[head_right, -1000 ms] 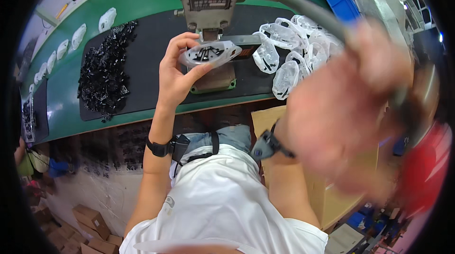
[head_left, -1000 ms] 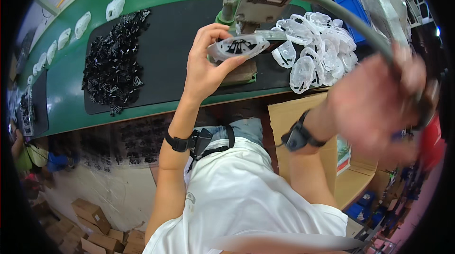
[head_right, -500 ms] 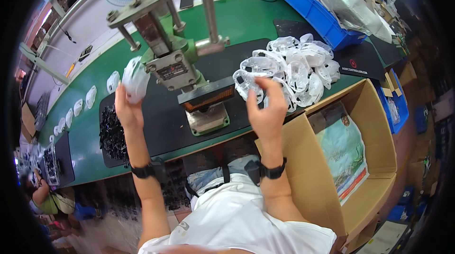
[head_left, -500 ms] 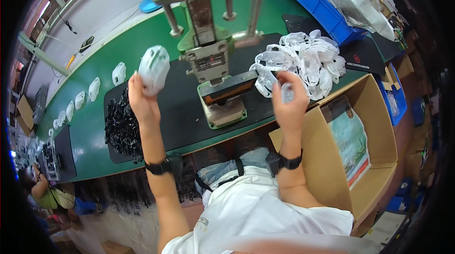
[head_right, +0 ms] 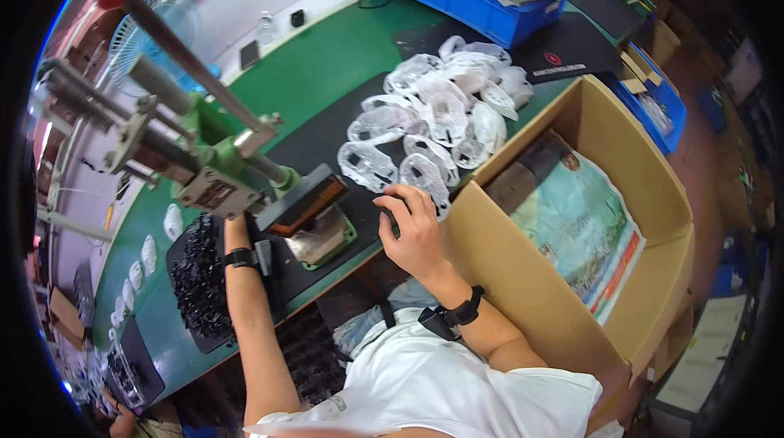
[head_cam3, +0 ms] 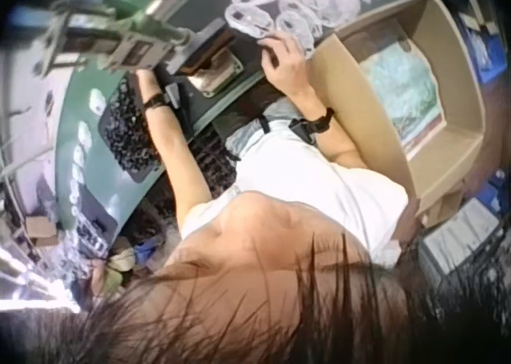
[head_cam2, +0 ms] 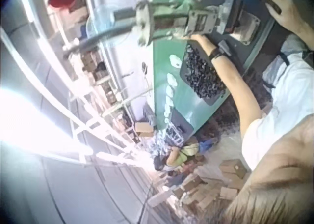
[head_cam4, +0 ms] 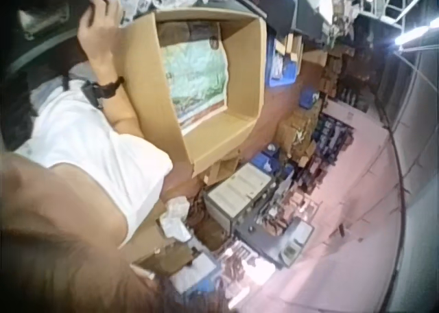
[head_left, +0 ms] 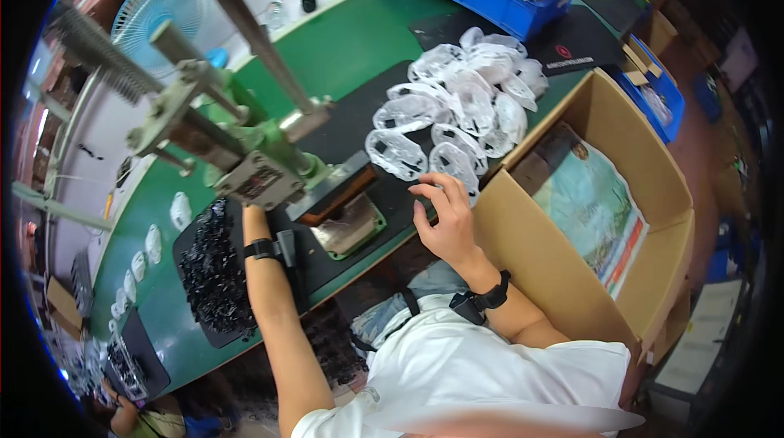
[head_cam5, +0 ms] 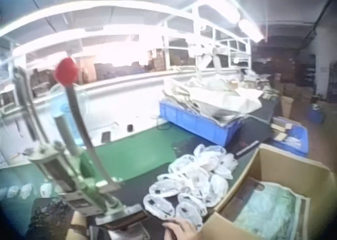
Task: Manually assembling small plastic and electronic components using a manual press at a factory workstation.
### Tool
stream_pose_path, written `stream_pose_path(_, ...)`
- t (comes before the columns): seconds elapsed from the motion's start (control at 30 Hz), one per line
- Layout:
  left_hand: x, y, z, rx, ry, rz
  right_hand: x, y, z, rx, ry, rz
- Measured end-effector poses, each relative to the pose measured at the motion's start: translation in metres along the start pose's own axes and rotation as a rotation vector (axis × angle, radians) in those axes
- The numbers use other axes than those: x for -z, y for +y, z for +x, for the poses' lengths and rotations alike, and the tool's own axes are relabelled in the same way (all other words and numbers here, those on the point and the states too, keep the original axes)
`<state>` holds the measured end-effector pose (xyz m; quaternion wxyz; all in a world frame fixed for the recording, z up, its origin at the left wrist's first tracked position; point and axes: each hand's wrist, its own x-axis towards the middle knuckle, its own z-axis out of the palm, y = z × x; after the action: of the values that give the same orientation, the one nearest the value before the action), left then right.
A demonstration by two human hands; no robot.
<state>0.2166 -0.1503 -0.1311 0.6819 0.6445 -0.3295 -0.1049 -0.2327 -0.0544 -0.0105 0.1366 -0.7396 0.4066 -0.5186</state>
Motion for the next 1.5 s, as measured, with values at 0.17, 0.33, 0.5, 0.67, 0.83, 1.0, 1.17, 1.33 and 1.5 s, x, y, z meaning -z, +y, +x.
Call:
stream_pose_path(0.17, 0.103, -0.001, -0.169, -0.12, -0.058, 0.183, 0.024, 0.015, -0.003, -0.039, 0.058, -0.158)
stream_pose_path(0.33, 0.001, 0.033, -0.025, -0.281, 0.059, 0.398, 0.035, 0.002, 0.011, -0.134, -0.324, -0.455)
stream_pose_path(0.5, -0.056, 0.048, -0.025, -0.43, 0.078, 0.561, 0.029, 0.03, 0.003, -0.082, -0.266, -0.565)
stream_pose_path(0.67, 0.003, 0.028, -0.007, -0.336, 0.275, 0.083, 0.029, 0.015, 0.005, -0.053, -0.229, -0.32)
stream_pose_path(0.83, -0.009, 0.157, -0.101, -0.109, -0.162, 0.153, 0.066, -0.011, 0.003, -0.251, -0.16, -0.04)
stream_pose_path(1.0, 0.083, 0.223, -0.256, 0.172, -0.689, -0.194, 0.049, -0.045, 0.016, 0.061, -0.792, 0.423)
stream_pose_path(1.17, 0.116, 0.203, -0.329, 0.81, -0.491, -0.632, -0.048, -0.087, 0.025, 0.407, -1.27, 0.791)
stream_pose_path(1.33, 0.168, 0.193, -0.348, 0.775, -0.293, -0.574, -0.122, -0.118, 0.032, 0.223, -1.168, 0.846)
stream_pose_path(1.5, 0.189, 0.172, -0.376, 0.811, -0.299, -0.96, -0.209, -0.131, 0.015, 0.257, -0.984, 0.445)
